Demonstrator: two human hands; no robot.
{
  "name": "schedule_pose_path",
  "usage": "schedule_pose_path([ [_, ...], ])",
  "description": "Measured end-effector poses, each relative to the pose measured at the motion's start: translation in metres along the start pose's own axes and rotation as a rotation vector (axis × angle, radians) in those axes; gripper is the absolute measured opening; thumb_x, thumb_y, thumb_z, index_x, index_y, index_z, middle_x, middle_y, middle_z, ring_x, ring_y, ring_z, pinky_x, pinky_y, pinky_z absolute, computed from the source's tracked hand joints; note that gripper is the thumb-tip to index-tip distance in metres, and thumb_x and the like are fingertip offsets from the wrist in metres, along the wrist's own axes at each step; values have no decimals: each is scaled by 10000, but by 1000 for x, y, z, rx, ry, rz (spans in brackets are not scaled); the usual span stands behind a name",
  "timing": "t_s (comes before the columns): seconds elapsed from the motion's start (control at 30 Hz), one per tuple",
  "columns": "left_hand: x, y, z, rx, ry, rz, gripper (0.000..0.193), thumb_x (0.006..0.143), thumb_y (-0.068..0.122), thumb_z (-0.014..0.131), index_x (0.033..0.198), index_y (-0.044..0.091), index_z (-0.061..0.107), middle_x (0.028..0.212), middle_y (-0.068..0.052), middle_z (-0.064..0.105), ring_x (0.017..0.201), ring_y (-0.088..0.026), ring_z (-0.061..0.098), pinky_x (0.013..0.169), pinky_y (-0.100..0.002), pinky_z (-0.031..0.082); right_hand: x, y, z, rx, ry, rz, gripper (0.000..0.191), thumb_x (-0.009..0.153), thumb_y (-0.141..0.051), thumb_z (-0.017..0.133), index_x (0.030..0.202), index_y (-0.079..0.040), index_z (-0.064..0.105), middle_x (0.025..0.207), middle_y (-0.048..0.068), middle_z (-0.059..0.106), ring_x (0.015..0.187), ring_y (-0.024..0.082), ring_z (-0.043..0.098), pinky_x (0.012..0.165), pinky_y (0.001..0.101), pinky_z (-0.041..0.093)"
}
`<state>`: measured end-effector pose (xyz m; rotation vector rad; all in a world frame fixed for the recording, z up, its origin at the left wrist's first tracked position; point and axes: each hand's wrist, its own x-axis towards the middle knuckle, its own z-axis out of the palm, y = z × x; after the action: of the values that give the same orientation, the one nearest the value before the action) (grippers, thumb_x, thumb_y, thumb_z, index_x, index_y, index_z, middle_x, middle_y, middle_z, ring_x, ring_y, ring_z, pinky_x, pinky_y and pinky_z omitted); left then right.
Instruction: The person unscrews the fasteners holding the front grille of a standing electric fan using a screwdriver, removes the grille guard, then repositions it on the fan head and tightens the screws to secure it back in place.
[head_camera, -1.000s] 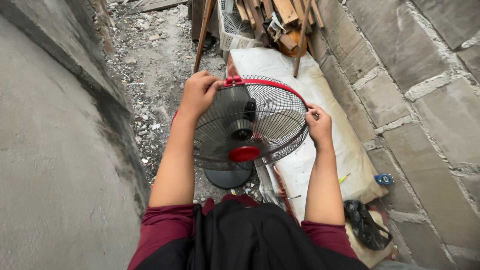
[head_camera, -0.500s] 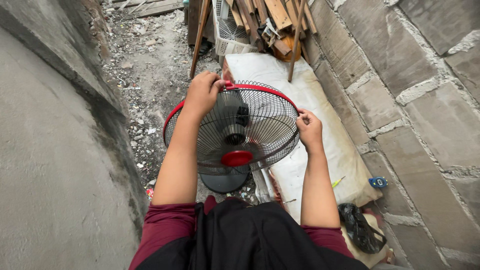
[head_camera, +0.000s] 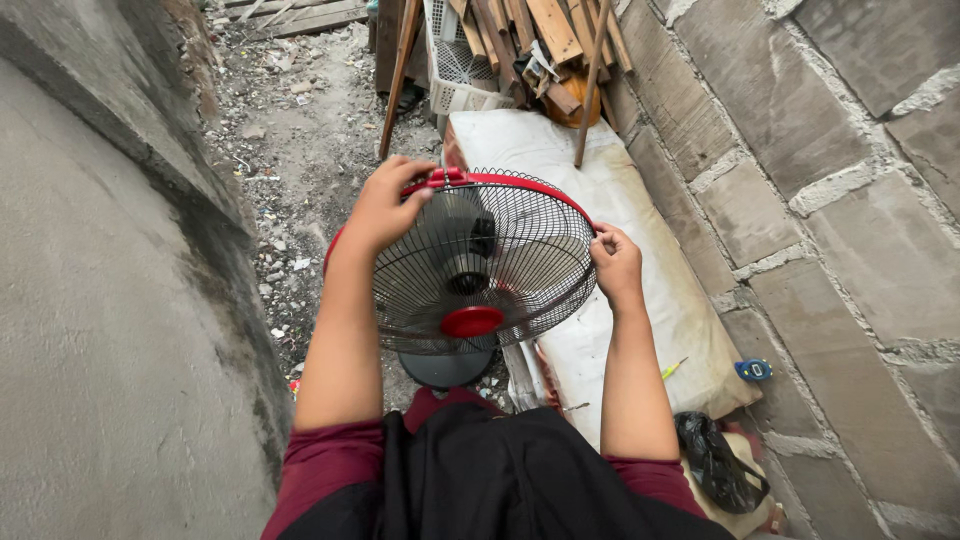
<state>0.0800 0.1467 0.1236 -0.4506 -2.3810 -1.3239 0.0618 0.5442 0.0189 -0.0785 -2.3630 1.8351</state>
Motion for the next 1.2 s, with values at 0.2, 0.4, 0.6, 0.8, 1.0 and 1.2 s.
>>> schedule_pose_path([
  [0.2, -15, 3, -20, 96, -8, -127, 261, 902, 141, 731, 1152, 68, 748, 1038, -117, 674, 998, -302, 670, 882, -405, 536, -1, -1, 5, 7, -17, -24, 104, 924, -39, 649, 835, 13, 638, 1322, 74, 696, 796, 49, 633, 733, 229, 516],
  [0.4, 0, 23, -18, 152, 54, -24, 253, 916, 194, 730, 1110, 32, 737, 983, -138, 675, 945, -322, 663, 847, -419, 525, -2, -1, 4, 24, -29, -60, 82, 919, -35, 649, 855, 17, 649, 1295, 77, 695, 842, 49, 650, 768, 218, 527],
  [0.6, 38, 28, 10, 162, -114, -102, 236, 926, 257, 721, 1004, 36, 738, 939, -156, 647, 905, -331, 647, 811, -428, 517, -1, -1, 6, -25, -15, -43, 119, 921, -41, 655, 824, 27, 645, 1297, 66, 703, 824, 64, 638, 749, 229, 517],
  [0.8, 36, 9, 25, 169, -20, -22, 199, 958, 209, 673, 1007, 23, 722, 929, -162, 645, 931, -377, 628, 820, -470, 497, 0, -2, 9, 15, -17, -35, 87, 915, -43, 662, 849, 13, 656, 1279, 69, 704, 820, 45, 644, 750, 216, 522],
  [1.0, 34, -5, 35, 202, 31, 34, 170, 978, 170, 663, 941, 6, 685, 909, -162, 626, 951, -390, 619, 841, -487, 495, -3, -1, 9, -20, -2, -29, 106, 919, -45, 658, 840, 25, 649, 1297, 77, 709, 780, 56, 623, 715, 227, 511],
  [1.2, 24, 1, 15, 18, -96, -9, 200, 807, 124, 652, 960, -5, 655, 917, -153, 584, 889, -343, 627, 820, -416, 527, -5, 0, 9, 17, -18, -63, 113, 927, -48, 652, 841, 25, 643, 1319, 96, 689, 852, 67, 662, 780, 230, 538],
])
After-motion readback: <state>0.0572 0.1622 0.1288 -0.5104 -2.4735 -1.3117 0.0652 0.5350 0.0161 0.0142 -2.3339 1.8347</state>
